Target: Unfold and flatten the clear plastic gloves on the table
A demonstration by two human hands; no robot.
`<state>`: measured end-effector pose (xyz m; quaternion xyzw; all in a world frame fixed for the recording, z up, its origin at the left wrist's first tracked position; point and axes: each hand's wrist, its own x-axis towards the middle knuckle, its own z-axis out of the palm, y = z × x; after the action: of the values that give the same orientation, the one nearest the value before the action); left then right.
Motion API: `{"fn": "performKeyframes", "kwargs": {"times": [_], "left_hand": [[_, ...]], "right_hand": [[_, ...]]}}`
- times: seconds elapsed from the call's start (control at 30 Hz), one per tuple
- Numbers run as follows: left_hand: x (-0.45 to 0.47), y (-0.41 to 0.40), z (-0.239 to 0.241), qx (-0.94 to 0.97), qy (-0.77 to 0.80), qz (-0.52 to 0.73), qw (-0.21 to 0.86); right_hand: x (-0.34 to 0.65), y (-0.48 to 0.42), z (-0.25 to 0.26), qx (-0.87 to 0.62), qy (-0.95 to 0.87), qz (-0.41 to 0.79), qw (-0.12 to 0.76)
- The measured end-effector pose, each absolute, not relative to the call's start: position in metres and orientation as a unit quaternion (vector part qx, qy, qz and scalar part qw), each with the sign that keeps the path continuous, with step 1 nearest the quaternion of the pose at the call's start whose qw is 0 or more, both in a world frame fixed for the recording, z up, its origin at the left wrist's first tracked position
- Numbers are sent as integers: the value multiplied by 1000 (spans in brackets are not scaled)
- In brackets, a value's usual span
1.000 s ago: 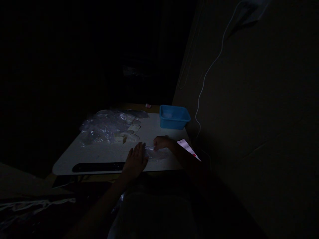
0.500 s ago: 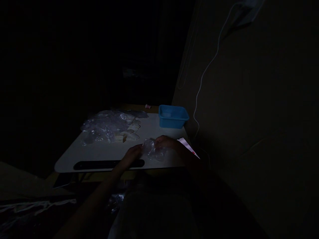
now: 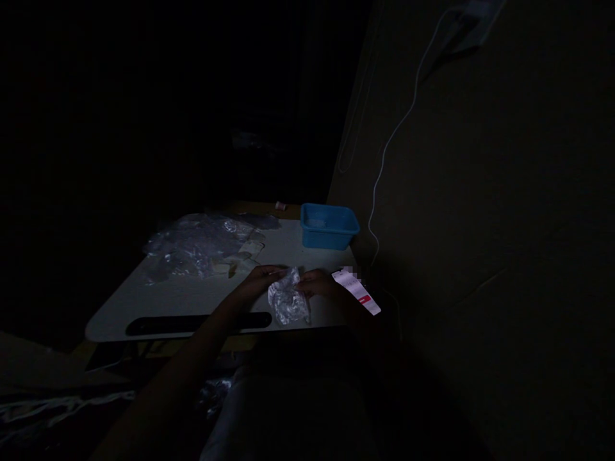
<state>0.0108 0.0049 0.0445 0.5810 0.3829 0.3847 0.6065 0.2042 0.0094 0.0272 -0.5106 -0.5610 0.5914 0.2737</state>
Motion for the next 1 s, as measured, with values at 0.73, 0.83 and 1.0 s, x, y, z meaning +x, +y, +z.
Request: {"fn": "performKeyframes", "kwargs": {"times": [0.73, 0.83, 1.0], "left_hand": [[11, 0, 29, 605, 429, 389, 546], [10, 1, 27, 596, 422, 398, 555], [8, 5, 19, 542, 389, 425, 612]], "right_hand": [[203, -8, 30, -480, -641, 479, 360], [203, -7, 28, -477, -630, 486, 374], [204, -4, 22, -473, -603, 516, 383]]}}
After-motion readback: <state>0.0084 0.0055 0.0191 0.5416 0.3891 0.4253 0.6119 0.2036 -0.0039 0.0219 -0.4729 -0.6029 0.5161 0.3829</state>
